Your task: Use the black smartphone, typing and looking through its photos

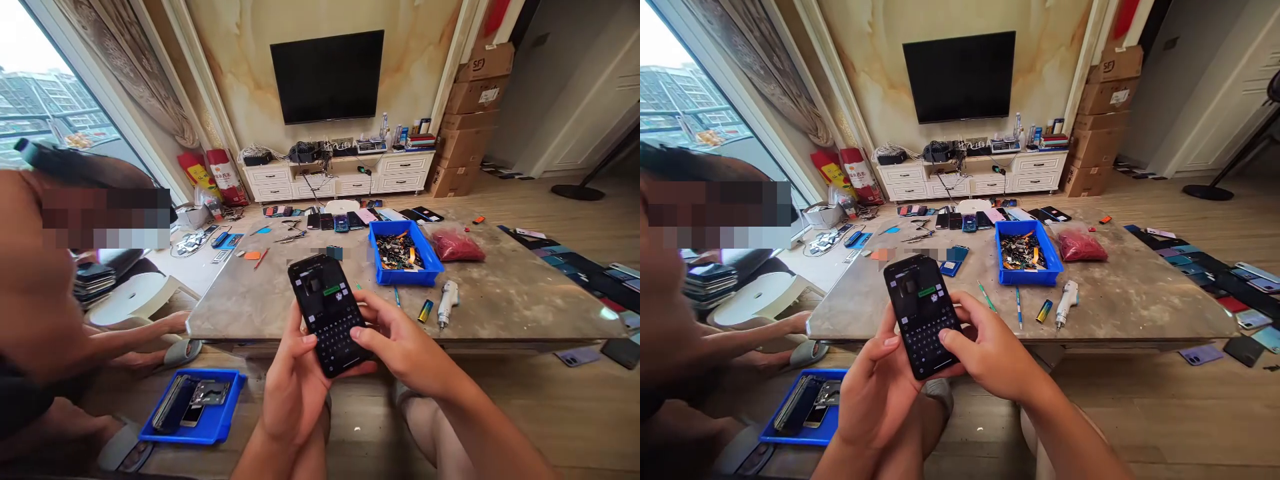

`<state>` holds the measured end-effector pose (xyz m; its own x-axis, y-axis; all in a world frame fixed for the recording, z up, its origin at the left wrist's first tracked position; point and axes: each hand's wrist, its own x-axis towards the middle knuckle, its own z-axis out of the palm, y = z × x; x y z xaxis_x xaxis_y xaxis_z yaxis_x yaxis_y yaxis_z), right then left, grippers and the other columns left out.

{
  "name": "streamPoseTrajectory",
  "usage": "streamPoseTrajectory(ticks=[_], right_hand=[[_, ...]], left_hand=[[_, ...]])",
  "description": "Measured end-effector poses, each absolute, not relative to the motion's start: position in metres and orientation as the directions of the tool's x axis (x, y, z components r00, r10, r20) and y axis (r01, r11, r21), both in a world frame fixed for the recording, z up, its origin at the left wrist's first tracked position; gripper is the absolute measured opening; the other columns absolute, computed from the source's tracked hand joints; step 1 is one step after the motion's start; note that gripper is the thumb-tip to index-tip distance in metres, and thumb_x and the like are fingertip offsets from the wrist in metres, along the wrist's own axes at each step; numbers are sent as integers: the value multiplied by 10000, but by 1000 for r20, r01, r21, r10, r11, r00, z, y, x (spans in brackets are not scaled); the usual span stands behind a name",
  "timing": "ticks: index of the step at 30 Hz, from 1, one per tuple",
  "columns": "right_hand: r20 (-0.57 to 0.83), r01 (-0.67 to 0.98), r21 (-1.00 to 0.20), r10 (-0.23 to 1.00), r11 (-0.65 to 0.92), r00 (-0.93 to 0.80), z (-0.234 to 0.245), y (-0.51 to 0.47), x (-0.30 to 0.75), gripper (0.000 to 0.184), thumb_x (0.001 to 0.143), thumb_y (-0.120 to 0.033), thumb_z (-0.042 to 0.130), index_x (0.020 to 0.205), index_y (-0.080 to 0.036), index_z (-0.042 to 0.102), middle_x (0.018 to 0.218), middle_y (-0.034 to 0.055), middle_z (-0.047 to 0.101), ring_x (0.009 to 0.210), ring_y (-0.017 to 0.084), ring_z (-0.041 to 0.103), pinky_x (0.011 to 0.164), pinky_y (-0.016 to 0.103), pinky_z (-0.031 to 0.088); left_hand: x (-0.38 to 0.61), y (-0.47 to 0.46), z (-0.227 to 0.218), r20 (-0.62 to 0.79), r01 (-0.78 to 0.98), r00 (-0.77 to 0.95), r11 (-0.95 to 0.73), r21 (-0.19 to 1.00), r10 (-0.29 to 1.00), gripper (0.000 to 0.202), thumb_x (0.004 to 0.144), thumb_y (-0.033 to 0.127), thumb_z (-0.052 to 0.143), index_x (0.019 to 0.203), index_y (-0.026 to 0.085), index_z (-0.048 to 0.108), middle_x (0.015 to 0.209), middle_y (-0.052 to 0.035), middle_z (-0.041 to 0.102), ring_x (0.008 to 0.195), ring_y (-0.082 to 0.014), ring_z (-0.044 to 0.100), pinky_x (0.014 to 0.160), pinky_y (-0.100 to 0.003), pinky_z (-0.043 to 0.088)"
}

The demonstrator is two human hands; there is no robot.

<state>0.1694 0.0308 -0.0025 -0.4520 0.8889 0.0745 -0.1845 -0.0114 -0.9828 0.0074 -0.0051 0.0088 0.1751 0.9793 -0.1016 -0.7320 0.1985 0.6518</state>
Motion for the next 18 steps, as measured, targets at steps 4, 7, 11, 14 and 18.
streamPoseTrajectory(ticks=[4,7,11,14,18], right_hand=[[106,-116,-991,919,66,-380,-10,32,175,292,985,-257,594,1274,-215,580,1089,4,709,980,129,670,803,188,553],[141,-135,-986,923,98,-358,-11,32,176,257,997,-255,590,1250,-214,605,1092,-10,711,962,104,668,794,151,540],[145,-148,-984,919,96,-366,-9,31,176,237,1007,-284,592,1225,-193,608,1066,-3,712,943,104,669,774,144,538],[138,-146,-985,923,90,-360,-7,30,175,226,1008,-306,593,1194,-179,606,1070,12,711,950,118,670,763,152,539],[132,-130,-987,932,93,-339,-7,30,173,208,1008,-321,592,1156,-177,615,1003,2,706,898,111,661,716,144,520]], left_hand=[[13,-1,5,-135,-646,205,238,725,969,509,924,227,519,1429,271,473,1324,-137,642,1124,-376,648,751,-549,631],[16,1,5,-129,-633,229,248,733,965,473,949,273,496,1421,244,476,1350,-159,626,1140,-402,636,686,-556,638],[16,0,6,-127,-636,221,242,733,967,444,972,290,466,1411,227,487,1333,-165,635,1130,-391,642,674,-547,642],[16,0,7,-130,-634,214,239,736,968,432,970,286,473,1397,223,501,1343,-162,629,1113,-384,647,662,-541,645],[18,-1,7,-131,-618,178,214,757,975,441,968,297,482,1399,208,504,1345,-165,619,1138,-394,622,652,-546,649]])
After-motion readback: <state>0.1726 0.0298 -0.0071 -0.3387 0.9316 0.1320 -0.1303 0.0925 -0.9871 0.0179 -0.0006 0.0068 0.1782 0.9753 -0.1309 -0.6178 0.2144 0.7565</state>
